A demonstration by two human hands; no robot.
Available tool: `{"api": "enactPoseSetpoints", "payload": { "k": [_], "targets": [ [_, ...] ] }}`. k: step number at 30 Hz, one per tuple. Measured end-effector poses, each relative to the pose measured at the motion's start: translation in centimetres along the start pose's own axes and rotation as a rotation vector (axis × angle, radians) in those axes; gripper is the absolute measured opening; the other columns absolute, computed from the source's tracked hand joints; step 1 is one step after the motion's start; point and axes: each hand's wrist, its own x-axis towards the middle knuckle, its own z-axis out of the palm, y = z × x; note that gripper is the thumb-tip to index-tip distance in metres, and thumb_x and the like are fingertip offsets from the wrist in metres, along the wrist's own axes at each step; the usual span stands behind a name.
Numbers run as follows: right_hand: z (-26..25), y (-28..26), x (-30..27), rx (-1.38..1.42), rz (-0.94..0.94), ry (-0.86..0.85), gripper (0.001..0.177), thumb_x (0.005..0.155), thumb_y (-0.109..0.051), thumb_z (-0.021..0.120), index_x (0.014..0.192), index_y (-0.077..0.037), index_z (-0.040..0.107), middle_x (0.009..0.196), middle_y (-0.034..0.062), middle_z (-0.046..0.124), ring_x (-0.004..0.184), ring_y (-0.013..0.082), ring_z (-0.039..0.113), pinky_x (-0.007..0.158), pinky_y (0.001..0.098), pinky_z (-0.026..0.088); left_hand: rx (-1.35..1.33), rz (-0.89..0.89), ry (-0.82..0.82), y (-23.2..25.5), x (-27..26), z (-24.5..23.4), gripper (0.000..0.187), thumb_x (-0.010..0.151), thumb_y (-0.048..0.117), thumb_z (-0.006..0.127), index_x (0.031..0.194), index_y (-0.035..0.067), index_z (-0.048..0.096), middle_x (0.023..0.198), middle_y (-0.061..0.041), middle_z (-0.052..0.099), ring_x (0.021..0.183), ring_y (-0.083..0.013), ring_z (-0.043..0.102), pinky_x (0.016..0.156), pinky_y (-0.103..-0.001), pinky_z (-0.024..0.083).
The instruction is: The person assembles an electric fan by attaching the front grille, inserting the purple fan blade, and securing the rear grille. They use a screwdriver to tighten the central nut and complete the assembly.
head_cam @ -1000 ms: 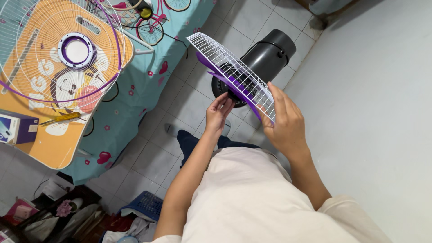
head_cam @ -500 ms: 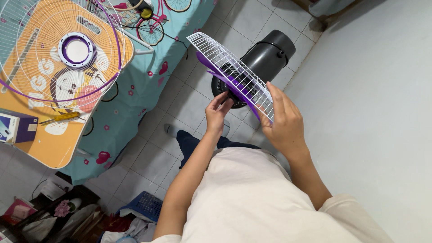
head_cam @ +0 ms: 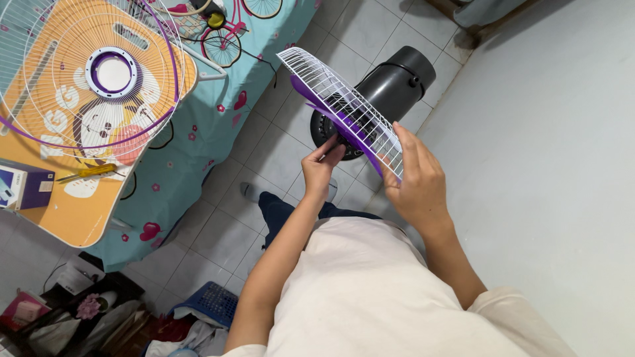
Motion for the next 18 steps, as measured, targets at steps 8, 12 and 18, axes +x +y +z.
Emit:
{"api": "enactPoseSetpoints", "payload": {
  "k": [8,12,18],
  "targets": [
    [0.0,0.0,-0.2,0.01,-0.001,-0.002,0.056,0.094,-0.013,0.077,0.143,0.001,0.051,0.129,0.0231,0.067,0.113,0.0368,0.07,0.095,0.0435,0.056,-0.04,0.169,0.016,0.2,0.0,1.0,0.038,0.081,-0.008,0.076,0.118,-0.001,0.071,0.115,-0.012,0.075,0.107,-0.019,0.072,0.091,-0.029,0.062],
    [0.0,0.1,-0.2,0.002,0.0,-0.005,0.057,0.094,-0.014,0.077,0.142,0.001,0.052,0.129,0.0231,0.067,0.114,0.0372,0.07,0.095,0.0437,0.056,0.14,0.23,0.101,0.3,-0.3,1.3,0.036,0.079,-0.01,0.08,0.113,-0.003,0.072,0.121,-0.011,0.069,0.106,-0.0229,0.072,0.089,-0.031,0.061],
    [-0.1,0.2,0.0,0.013,0.007,-0.003,0.056,0.094,-0.014,0.077,0.142,0.001,0.052,0.128,0.0234,0.067,0.113,0.0374,0.07,0.094,0.0439,0.057,0.098,0.216,0.015,-0.5,-0.2,0.8,0.04,0.081,-0.011,0.079,0.119,-0.002,0.073,0.12,-0.012,0.073,0.108,-0.0211,0.073,0.093,-0.029,0.06]
  ]
}}
